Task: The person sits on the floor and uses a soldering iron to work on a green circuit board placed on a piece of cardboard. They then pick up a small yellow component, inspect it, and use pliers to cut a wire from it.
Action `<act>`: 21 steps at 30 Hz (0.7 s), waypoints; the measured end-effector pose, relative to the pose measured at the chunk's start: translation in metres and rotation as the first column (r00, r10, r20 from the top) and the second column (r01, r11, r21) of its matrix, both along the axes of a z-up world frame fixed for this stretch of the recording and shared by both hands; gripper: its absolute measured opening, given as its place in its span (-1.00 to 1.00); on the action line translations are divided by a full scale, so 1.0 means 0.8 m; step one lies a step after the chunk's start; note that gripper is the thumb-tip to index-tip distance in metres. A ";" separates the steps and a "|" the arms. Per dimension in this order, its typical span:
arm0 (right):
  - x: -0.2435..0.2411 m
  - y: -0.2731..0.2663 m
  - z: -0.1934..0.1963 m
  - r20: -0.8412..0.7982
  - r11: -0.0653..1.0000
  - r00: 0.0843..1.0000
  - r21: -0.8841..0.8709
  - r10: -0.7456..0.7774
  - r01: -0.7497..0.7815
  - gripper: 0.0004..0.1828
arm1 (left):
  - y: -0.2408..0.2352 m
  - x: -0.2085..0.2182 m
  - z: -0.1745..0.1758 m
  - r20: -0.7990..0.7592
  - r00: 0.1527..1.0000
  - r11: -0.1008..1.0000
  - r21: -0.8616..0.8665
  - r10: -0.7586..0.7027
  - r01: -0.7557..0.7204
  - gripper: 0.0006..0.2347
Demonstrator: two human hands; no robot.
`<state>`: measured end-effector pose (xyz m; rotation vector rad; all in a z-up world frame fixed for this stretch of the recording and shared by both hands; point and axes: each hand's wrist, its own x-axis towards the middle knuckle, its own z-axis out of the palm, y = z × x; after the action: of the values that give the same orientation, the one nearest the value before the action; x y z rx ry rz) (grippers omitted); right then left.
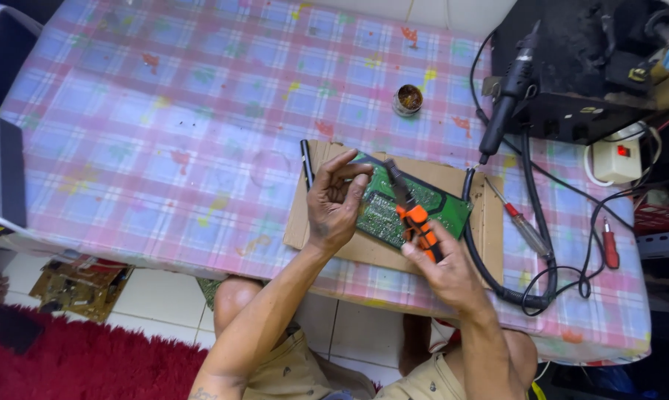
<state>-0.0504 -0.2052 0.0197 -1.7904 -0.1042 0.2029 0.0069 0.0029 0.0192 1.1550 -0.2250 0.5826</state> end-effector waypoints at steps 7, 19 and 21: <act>0.003 0.005 -0.046 -0.035 0.987 0.991 0.092 -0.131 0.134 -0.78 | -0.008 0.026 -0.042 -0.132 0.991 0.994 0.107 0.028 -0.014 -0.81; -0.010 0.016 -0.043 -0.008 0.947 0.976 0.243 -0.216 0.212 -0.79 | 0.039 -0.017 0.024 -0.501 0.821 0.055 0.844 -0.275 0.533 -0.61; -0.012 0.020 -0.041 0.028 0.921 0.974 0.332 -0.226 0.205 -0.81 | 0.038 -0.013 -0.003 -0.528 0.802 0.097 0.815 -0.280 0.571 -0.72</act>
<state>-0.0603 -0.1895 -0.0131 -1.4625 0.0138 -0.0326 -0.0032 0.0331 0.0170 2.2699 -0.7828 -0.4171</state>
